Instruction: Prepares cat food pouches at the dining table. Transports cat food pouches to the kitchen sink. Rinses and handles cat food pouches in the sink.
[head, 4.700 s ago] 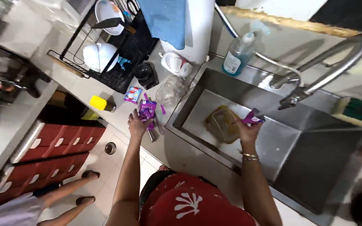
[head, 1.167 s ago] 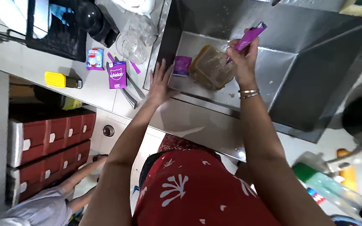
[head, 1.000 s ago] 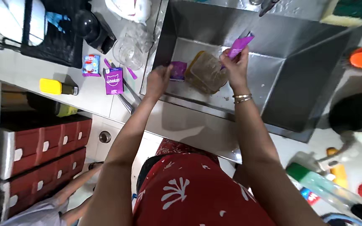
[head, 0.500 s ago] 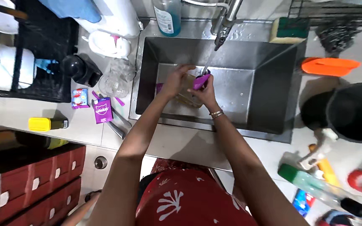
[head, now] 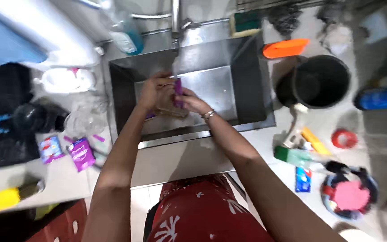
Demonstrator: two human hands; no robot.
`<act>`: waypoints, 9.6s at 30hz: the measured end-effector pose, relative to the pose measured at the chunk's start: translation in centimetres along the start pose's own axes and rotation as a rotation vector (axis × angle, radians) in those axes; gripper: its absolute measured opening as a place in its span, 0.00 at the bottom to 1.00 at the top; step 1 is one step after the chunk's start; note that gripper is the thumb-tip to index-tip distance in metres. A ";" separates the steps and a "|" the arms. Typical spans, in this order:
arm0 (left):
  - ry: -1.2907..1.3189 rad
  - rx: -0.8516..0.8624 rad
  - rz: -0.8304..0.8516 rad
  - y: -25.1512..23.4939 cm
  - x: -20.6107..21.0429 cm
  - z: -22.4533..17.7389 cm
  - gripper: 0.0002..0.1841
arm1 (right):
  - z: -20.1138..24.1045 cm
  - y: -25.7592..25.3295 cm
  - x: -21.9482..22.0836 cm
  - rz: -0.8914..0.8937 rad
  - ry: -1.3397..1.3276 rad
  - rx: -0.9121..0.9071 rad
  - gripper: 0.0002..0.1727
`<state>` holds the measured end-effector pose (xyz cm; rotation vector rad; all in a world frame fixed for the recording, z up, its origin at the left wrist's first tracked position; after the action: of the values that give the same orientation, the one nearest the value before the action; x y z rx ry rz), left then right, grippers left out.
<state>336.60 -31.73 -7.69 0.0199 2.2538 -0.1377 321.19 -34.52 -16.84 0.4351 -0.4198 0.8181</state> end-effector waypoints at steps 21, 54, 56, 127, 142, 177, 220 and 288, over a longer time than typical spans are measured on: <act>-0.693 -0.044 0.488 -3.1 2.4 -4.4 0.17 | 0.8 44.8 -1.7 -1.389 1.251 0.130 0.21; -0.555 0.135 0.226 0.8 0.6 -1.8 0.15 | -11.4 21.0 15.6 -0.113 0.936 -0.408 0.11; -0.531 0.204 0.139 0.7 0.1 -1.9 0.14 | -9.4 26.0 10.2 -0.273 1.037 -0.364 0.11; -0.431 -1.297 -0.499 34.4 -13.4 9.3 0.62 | -13.8 -10.3 12.9 -0.230 0.391 0.564 0.24; -0.128 -0.364 -0.224 11.9 -4.6 -0.7 0.23 | -0.7 -0.6 5.6 -0.302 -0.452 0.079 0.16; -0.117 0.067 0.035 -1.2 -2.4 -1.0 0.07 | 0.5 -2.3 -2.7 0.083 -0.108 0.042 0.50; 0.399 -0.770 -0.461 24.7 -3.9 -1.5 0.62 | -4.7 3.6 18.8 0.144 -0.352 0.285 0.29; -0.083 -0.450 0.111 1.0 0.7 -0.9 0.17 | 3.3 0.3 3.7 -0.408 1.049 0.013 0.67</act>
<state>335.52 -30.67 -7.74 -0.0989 2.1480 0.4212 322.63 -33.80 -12.11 0.0529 0.6322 0.5500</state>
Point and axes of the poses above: each hand's wrist, its own y-axis away from the middle knuckle, its own x-axis out of the palm, z = x × y, the point moved 5 cm from there along -y, towards the middle knuckle, and after that the axes turned 12 degrees about -y, right-handed, at the moved point
